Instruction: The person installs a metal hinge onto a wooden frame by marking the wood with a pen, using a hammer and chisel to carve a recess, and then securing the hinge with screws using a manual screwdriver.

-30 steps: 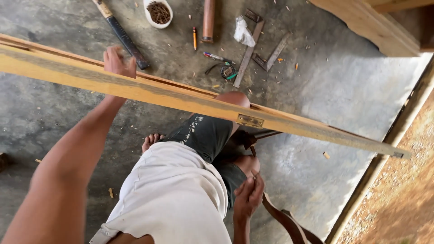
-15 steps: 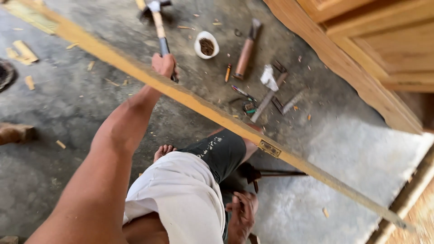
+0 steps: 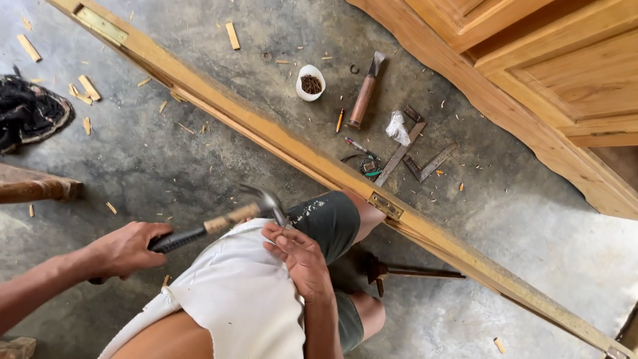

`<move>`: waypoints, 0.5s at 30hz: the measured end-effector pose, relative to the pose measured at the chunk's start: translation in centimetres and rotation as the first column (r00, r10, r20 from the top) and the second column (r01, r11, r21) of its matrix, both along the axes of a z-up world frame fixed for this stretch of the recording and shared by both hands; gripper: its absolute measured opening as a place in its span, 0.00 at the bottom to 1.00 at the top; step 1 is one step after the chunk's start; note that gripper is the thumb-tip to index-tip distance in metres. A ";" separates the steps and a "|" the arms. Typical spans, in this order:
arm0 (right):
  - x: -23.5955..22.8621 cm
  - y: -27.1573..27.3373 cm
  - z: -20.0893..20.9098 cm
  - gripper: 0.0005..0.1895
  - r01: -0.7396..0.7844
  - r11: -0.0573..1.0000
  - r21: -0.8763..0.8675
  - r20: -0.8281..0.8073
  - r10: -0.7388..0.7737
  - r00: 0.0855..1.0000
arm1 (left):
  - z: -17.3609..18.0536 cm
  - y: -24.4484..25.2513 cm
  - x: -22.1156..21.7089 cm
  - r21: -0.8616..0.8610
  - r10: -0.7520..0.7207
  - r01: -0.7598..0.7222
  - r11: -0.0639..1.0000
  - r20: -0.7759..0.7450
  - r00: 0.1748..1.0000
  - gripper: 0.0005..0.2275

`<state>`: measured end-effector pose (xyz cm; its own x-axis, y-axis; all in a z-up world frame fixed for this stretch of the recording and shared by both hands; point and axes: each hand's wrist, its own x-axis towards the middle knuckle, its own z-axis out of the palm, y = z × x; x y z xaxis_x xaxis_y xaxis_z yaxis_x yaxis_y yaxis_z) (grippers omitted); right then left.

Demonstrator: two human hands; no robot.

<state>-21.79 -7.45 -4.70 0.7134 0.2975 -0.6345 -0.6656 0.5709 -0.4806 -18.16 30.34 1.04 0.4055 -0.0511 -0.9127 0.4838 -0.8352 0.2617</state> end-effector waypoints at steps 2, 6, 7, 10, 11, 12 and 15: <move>-0.4 -0.1 2.1 0.07 -0.025 0.997 0.068 -0.008 0.026 1.000 | 0.0 -0.4 0.4 -0.023 -0.118 0.117 0.993 -0.046 0.992 0.06; -4.0 -0.6 5.3 0.18 -0.103 0.936 -0.337 -0.034 0.097 0.995 | 0.2 -3.5 3.0 -0.040 -0.369 0.371 0.928 0.037 0.929 0.04; -5.4 -0.3 4.9 0.16 -0.027 0.950 -0.311 0.043 0.042 0.998 | 1.3 -4.8 4.4 -0.084 -0.405 0.405 0.910 0.016 0.914 0.04; -7.4 0.9 4.1 0.10 0.255 0.945 -0.207 0.131 -0.231 0.964 | 3.0 -9.2 5.6 -0.215 -0.550 0.541 0.813 0.021 0.835 0.04; -6.7 1.4 4.7 0.10 0.260 0.943 -0.210 0.128 -0.237 0.963 | 2.5 -10.8 5.7 -0.218 -0.555 0.545 0.810 0.019 0.832 0.04; -6.4 1.9 5.4 0.07 0.434 0.860 -0.269 0.000 -0.451 0.893 | 2.2 -12.4 5.5 -0.311 -0.610 0.611 0.729 0.111 0.785 0.08; -7.7 0.3 5.4 0.14 0.761 0.629 -0.159 0.193 -0.736 0.649 | 2.0 -18.2 5.5 -0.408 -0.703 0.742 0.532 0.275 0.656 0.10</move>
